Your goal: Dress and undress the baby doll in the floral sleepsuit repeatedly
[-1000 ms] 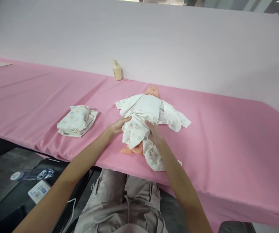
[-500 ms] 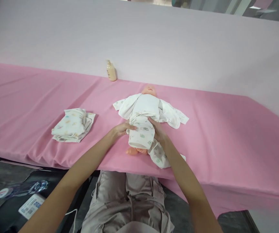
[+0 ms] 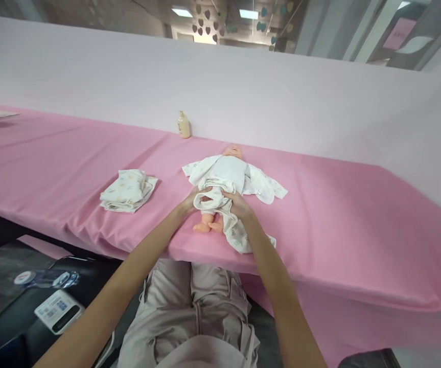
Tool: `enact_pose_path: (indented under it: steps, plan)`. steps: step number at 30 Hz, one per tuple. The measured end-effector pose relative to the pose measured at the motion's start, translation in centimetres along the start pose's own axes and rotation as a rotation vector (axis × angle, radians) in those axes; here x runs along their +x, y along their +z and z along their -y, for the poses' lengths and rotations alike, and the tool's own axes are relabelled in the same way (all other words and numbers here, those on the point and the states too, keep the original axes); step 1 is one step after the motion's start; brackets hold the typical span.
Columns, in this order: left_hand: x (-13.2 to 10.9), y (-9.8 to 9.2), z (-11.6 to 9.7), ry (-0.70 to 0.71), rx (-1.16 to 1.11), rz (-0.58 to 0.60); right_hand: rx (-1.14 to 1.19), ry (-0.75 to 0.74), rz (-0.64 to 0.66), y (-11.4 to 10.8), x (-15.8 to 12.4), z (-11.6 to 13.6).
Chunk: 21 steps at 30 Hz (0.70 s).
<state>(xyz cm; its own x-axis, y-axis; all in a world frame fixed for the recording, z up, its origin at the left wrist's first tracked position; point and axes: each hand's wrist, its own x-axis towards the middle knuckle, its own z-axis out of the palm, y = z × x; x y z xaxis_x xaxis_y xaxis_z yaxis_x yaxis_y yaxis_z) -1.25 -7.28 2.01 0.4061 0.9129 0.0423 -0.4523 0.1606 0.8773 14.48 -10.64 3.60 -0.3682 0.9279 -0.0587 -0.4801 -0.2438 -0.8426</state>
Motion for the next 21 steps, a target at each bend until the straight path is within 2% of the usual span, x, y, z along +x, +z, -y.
enact_pose_path:
  steps: [4,10,13,16,18,19,21]
  plan:
    - [-0.1,0.0,0.5,0.023,-0.056,0.017,-0.062,-0.035,-0.034,0.3,0.1,-0.2]
    - [0.5,-0.6,0.4,-0.093,-0.185,0.063,-0.251,-0.056,-0.023,0.1,-1.3,-0.1]
    - [0.9,-0.9,0.6,0.004,-0.15,-0.023,-0.33,-0.117,-0.111,0.2,-1.6,-0.1]
    - [1.3,-2.2,0.7,0.266,0.184,-0.239,-0.366,-0.141,-0.251,0.8,-1.4,0.0]
    - [1.4,-3.7,0.7,0.395,0.465,-0.351,-0.363,-0.143,-0.264,1.3,-0.8,0.3]
    - [1.4,-4.4,0.7,0.431,0.629,-0.378,-0.358,-0.141,-0.248,1.6,-0.5,0.6]
    - [1.3,-5.4,0.7,0.486,0.984,-0.335,-0.362,-0.14,-0.212,2.1,0.3,1.6]
